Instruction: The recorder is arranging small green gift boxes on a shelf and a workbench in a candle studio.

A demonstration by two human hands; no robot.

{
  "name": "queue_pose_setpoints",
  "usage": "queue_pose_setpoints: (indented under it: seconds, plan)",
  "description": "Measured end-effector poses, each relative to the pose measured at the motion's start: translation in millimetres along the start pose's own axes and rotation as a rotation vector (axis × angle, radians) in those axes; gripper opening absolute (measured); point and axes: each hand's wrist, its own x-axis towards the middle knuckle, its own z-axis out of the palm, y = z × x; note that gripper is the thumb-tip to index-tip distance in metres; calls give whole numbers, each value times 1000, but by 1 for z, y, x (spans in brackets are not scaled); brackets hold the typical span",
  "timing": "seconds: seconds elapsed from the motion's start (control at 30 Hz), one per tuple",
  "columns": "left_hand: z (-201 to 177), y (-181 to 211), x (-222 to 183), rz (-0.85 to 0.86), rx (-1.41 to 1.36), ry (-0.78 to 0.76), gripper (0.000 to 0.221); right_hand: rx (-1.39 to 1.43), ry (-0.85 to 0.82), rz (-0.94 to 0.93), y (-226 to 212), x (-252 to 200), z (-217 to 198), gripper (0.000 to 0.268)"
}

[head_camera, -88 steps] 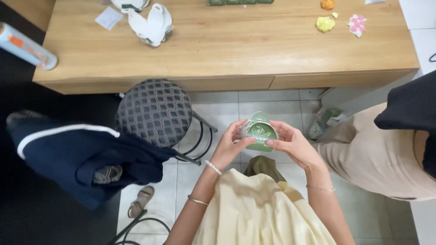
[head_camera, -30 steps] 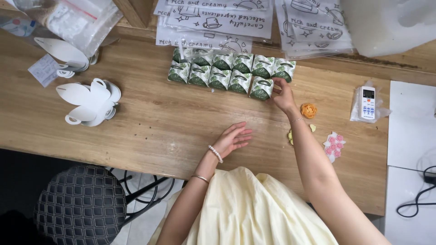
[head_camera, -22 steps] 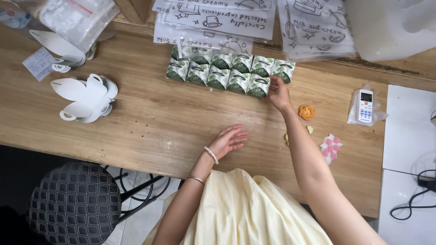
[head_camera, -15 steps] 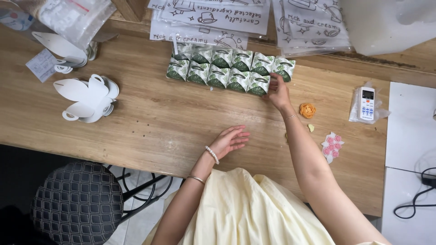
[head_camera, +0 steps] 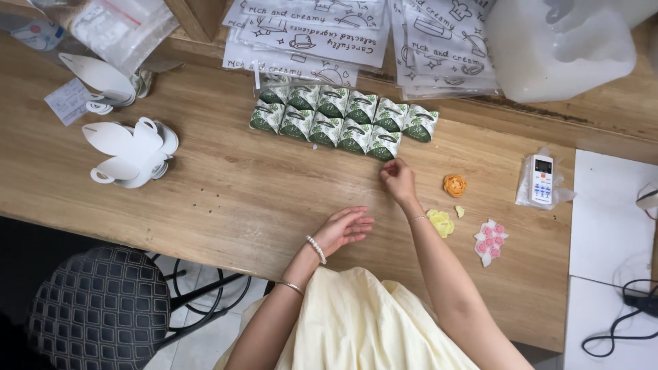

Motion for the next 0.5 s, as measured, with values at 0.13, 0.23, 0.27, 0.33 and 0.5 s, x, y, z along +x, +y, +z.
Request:
queue_pose_setpoints:
  seconds: [0.13, 0.23, 0.27, 0.33, 0.5]
  plan:
    - [2, -12, -14, 50, -23, 43, 42, 165, -84, 171, -33, 0, -2, 32]
    - [-3, -25, -28, 101, -78, 115, 42, 81, -59, -15, -9, 7, 0, 31]
    - [-6, -32, -33, 121, -89, 138, 42, 99, -59, -25, -8, 3, -3, 31]
    - [-13, -42, -41, 176, -128, 199, 42, 119, -110, -63, -18, -11, -4, 31]
    - [-32, -54, -68, 287, -141, 330, 42, 449, -302, 261, -101, -86, 15, 24]
